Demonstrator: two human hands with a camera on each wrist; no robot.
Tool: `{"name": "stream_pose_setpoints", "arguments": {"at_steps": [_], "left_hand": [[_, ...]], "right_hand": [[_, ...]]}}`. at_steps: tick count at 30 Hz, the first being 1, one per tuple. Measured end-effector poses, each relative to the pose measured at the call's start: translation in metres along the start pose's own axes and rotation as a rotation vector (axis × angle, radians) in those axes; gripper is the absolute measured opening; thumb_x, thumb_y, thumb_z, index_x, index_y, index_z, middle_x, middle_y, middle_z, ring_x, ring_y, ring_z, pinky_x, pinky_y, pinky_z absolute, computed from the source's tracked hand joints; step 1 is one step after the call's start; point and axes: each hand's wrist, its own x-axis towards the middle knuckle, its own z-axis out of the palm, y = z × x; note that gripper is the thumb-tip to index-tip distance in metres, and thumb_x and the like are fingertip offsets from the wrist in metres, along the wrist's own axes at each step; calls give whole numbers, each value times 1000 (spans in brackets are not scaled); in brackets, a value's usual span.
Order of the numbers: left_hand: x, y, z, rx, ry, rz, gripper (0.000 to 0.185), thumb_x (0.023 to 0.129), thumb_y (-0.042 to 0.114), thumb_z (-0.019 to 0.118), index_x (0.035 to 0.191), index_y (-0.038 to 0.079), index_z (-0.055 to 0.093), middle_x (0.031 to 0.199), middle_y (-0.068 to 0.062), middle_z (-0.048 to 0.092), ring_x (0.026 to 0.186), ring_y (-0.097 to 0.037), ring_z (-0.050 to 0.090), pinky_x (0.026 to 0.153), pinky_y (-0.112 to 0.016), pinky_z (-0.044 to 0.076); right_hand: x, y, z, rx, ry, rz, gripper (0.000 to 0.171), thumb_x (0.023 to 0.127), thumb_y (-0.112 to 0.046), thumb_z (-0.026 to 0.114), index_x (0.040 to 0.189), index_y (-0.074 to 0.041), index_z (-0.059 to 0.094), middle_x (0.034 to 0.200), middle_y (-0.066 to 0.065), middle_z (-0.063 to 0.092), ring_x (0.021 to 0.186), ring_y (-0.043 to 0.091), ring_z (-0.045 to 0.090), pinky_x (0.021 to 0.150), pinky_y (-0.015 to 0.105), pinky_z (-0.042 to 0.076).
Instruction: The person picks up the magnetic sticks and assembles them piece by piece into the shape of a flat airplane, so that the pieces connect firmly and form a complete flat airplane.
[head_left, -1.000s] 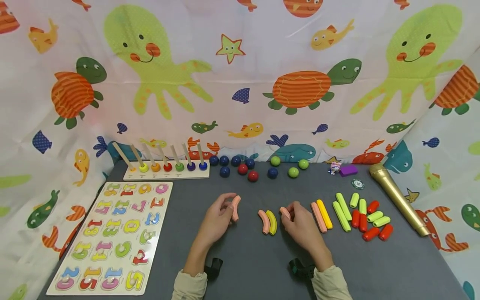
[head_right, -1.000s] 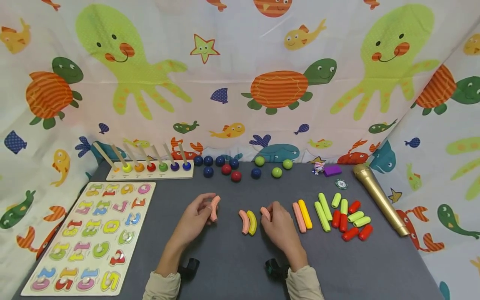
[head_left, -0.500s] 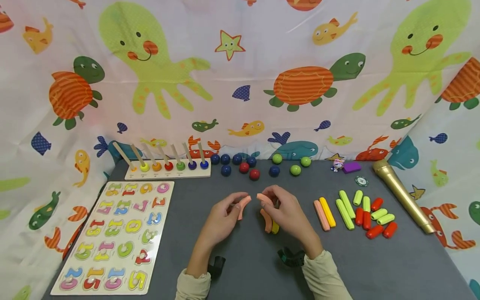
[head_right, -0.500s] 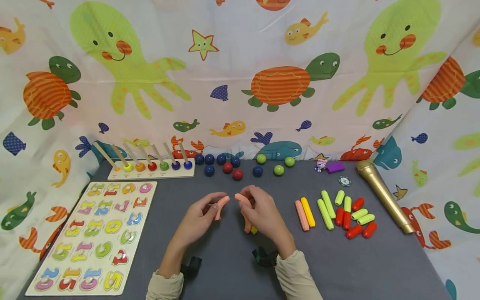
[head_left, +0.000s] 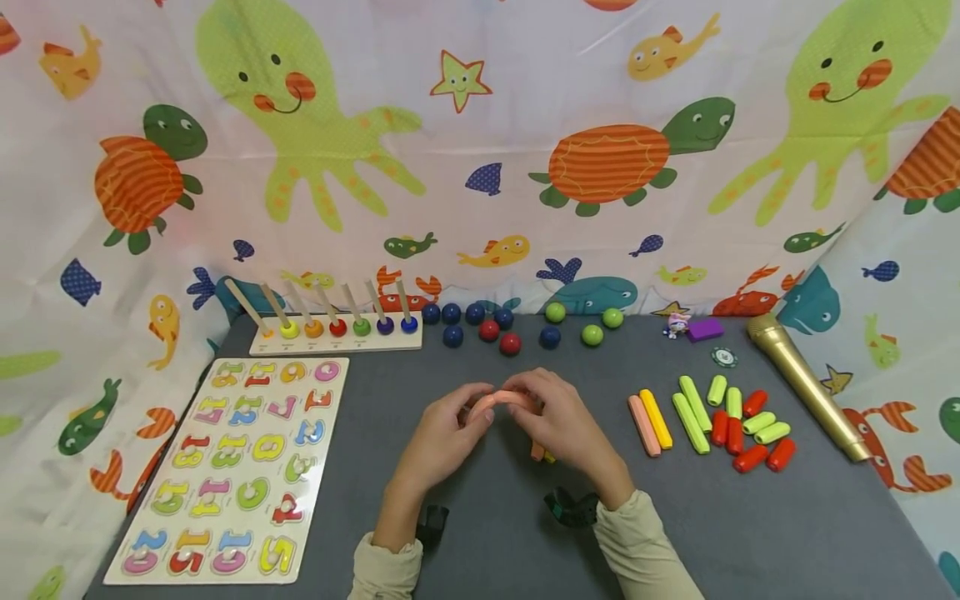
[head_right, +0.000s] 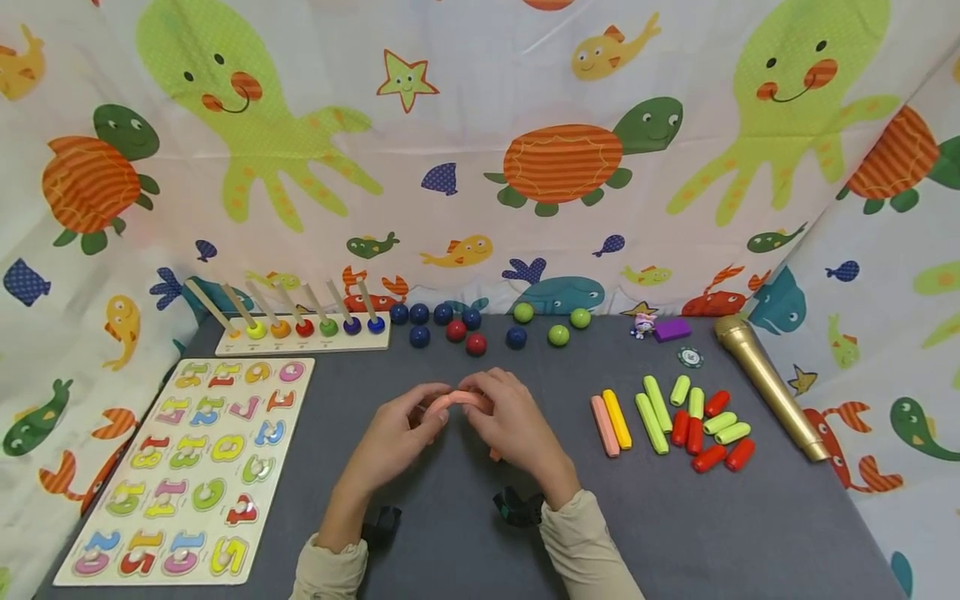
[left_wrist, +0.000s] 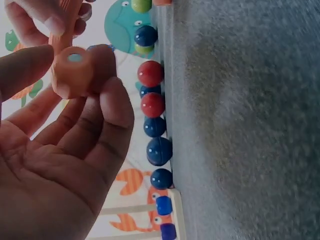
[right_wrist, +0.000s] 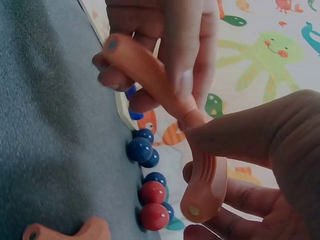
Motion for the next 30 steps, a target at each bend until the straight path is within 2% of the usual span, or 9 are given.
{"name": "stream_pose_setpoints", "arguments": {"at_steps": [3, 7, 10, 15, 22, 26, 30], "left_hand": [[1, -6, -1, 44, 1, -14, 30, 106, 16, 69, 135, 4, 69, 83, 1, 60, 68, -14, 57, 61, -30, 46], [1, -14, -7, 92, 17, -74, 23, 106, 16, 69, 126, 5, 72, 76, 3, 61, 59, -11, 60, 56, -28, 46], [-1, -20, -14, 90, 29, -134, 19, 105, 15, 69, 122, 5, 72, 72, 3, 60, 56, -12, 58, 55, -28, 44], [-6, -27, -25, 70, 27, -209, 20, 105, 13, 69, 121, 2, 70, 68, 2, 60, 53, -14, 59, 54, -29, 44], [-8, -31, -33, 57, 2, -205, 28, 104, 16, 72, 130, 5, 67, 64, -3, 63, 51, -23, 66, 60, -34, 46], [-9, -36, -36, 114, 15, -182, 26, 105, 20, 72, 128, 8, 69, 65, 0, 64, 54, -18, 65, 67, -36, 47], [-12, -41, -42, 172, 75, -163, 23, 105, 17, 71, 127, 9, 72, 75, 1, 67, 65, -14, 60, 70, -39, 47]], "right_hand": [[4, -1, 5, 28, -31, -8, 22, 97, -7, 79, 119, -7, 76, 104, 0, 69, 83, 16, 56, 73, 36, 50], [12, 2, 14, 51, -81, -2, 25, 99, -8, 77, 124, -2, 74, 106, 3, 70, 83, 15, 60, 74, 35, 54], [19, 5, 22, 62, -137, 14, 27, 100, -6, 75, 126, 0, 71, 107, 4, 70, 86, 14, 62, 77, 36, 56], [29, 3, 35, 74, -211, 33, 18, 100, -4, 73, 118, -6, 72, 100, -1, 66, 82, 14, 59, 74, 34, 53], [41, -5, 46, 104, -202, -19, 7, 100, -8, 77, 104, -9, 71, 87, -4, 62, 72, 13, 54, 64, 30, 47], [43, -7, 46, 95, -203, -28, 11, 100, -8, 75, 110, -5, 73, 95, -1, 68, 80, 14, 60, 72, 33, 53], [37, 0, 29, 59, -161, 26, 21, 102, -8, 73, 121, -1, 72, 109, 5, 72, 94, 19, 67, 84, 42, 57]]}}
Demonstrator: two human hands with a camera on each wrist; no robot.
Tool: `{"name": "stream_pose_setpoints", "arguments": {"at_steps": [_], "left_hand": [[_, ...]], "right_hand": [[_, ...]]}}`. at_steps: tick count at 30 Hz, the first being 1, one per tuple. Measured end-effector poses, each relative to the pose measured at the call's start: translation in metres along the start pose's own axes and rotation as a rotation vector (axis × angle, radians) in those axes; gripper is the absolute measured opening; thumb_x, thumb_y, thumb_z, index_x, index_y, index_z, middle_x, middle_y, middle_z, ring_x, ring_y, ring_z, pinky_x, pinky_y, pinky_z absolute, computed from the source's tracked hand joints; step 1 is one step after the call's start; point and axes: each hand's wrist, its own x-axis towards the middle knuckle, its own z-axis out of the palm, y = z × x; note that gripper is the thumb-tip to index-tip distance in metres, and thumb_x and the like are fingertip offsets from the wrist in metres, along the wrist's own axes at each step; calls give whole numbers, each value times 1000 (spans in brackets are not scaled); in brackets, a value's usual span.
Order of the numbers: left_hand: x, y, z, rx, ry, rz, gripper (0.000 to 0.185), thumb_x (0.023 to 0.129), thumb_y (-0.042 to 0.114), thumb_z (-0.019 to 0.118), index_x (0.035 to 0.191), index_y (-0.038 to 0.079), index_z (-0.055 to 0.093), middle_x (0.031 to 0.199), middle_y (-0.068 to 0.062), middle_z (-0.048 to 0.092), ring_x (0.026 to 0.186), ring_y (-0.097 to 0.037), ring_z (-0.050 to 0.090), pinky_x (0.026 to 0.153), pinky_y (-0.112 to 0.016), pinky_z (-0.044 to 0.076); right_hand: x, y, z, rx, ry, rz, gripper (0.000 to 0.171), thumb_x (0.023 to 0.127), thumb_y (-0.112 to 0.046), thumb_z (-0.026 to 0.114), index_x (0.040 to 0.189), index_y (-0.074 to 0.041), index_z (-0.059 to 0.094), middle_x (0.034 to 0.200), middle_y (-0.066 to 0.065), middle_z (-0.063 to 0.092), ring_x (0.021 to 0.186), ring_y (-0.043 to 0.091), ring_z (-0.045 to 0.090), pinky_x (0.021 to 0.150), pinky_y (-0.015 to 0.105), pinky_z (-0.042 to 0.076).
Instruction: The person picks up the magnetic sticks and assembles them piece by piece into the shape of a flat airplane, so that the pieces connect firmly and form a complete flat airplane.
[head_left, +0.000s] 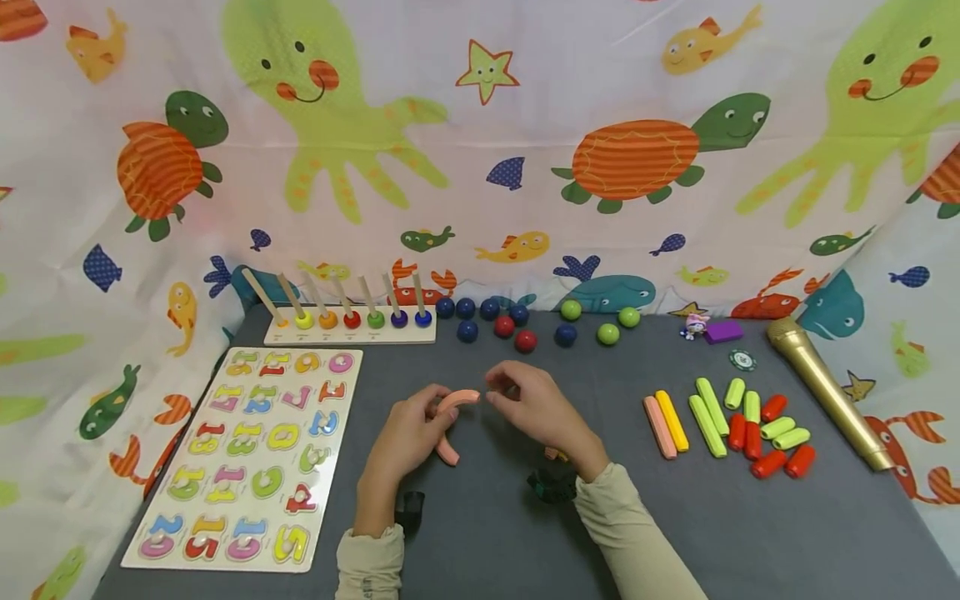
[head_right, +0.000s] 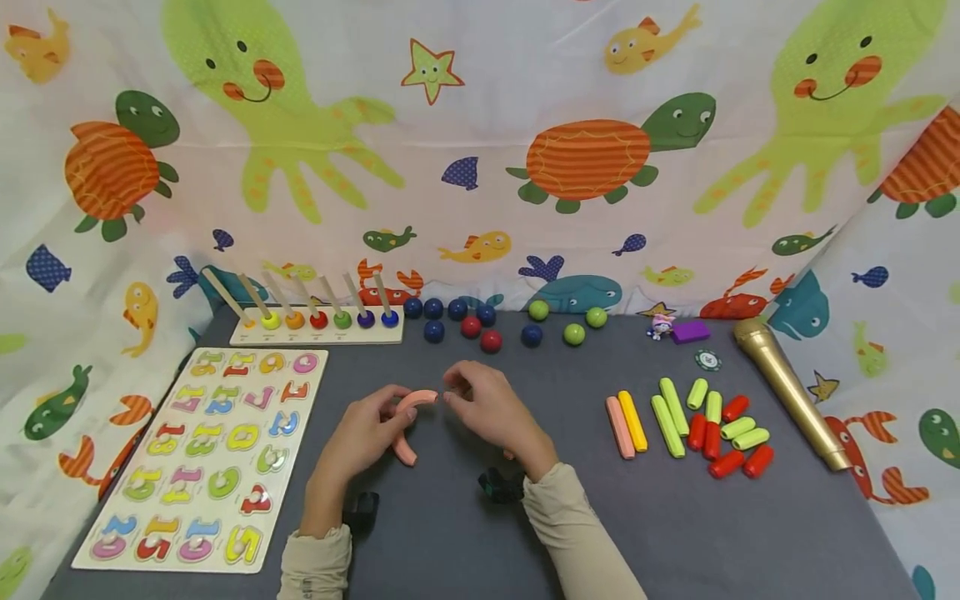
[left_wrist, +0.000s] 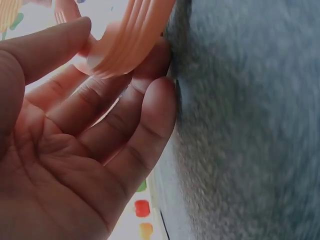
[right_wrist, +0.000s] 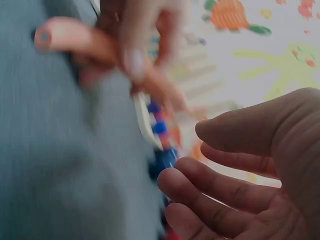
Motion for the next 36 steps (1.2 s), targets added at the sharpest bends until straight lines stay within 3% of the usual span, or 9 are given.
{"name": "stream_pose_setpoints", "arguments": {"at_steps": [8, 12, 16, 20, 24, 29, 32, 36], "left_hand": [[-7, -1, -11, 35, 39, -74, 26, 105, 18, 71, 129, 8, 72, 93, -2, 69, 84, -20, 61, 78, -42, 47], [-10, -1, -17, 69, 49, -88, 27, 104, 17, 72, 128, 4, 74, 101, -7, 72, 90, -25, 63, 82, -45, 48], [-10, -1, -18, 75, 44, -101, 28, 104, 18, 72, 127, 3, 74, 104, -8, 71, 94, -27, 62, 84, -46, 48], [-8, -2, -16, 79, 35, -104, 27, 104, 18, 72, 127, 3, 74, 101, -7, 69, 94, -28, 61, 83, -44, 46], [-7, -3, -12, 93, 32, -89, 27, 104, 17, 71, 127, 1, 73, 102, -8, 68, 95, -29, 60, 84, -46, 46], [-6, -3, -6, 95, 18, -67, 28, 104, 16, 72, 126, 0, 73, 103, -9, 66, 94, -29, 59, 83, -46, 46], [-5, -2, -2, 92, 7, -48, 26, 103, 14, 73, 125, 0, 73, 100, -7, 65, 92, -27, 58, 81, -43, 46], [-3, -7, -4, 64, 4, -21, 26, 102, 12, 74, 126, 2, 73, 95, -4, 66, 87, -23, 58, 77, -40, 46]], "right_hand": [[-66, 46, -83, -192, 210, 110, 18, 101, -5, 71, 118, 2, 72, 108, 12, 72, 95, 28, 66, 82, 47, 56], [-109, 68, -120, -325, 308, 238, 19, 100, -4, 71, 116, 6, 72, 103, 17, 71, 90, 32, 64, 77, 47, 54], [-147, 94, -145, -454, 324, 367, 25, 97, -3, 71, 116, 12, 68, 93, 22, 66, 83, 37, 61, 72, 54, 50], [-172, 114, -157, -521, 238, 450, 36, 95, -7, 71, 121, 17, 63, 94, 28, 61, 83, 43, 55, 70, 54, 45], [-177, 122, -158, -511, 189, 511, 41, 97, -13, 70, 121, 19, 60, 98, 32, 57, 84, 45, 53, 68, 51, 43], [-177, 126, -155, -537, 252, 550, 25, 95, -15, 66, 90, 9, 59, 85, 23, 48, 78, 41, 48, 61, 45, 38], [-180, 126, -156, -550, 273, 607, 26, 94, -14, 62, 73, -1, 52, 79, 19, 44, 74, 39, 47, 57, 43, 37], [-176, 118, -153, -559, 324, 704, 30, 96, -15, 57, 71, 2, 51, 80, 25, 45, 78, 47, 49, 55, 52, 44]]}}
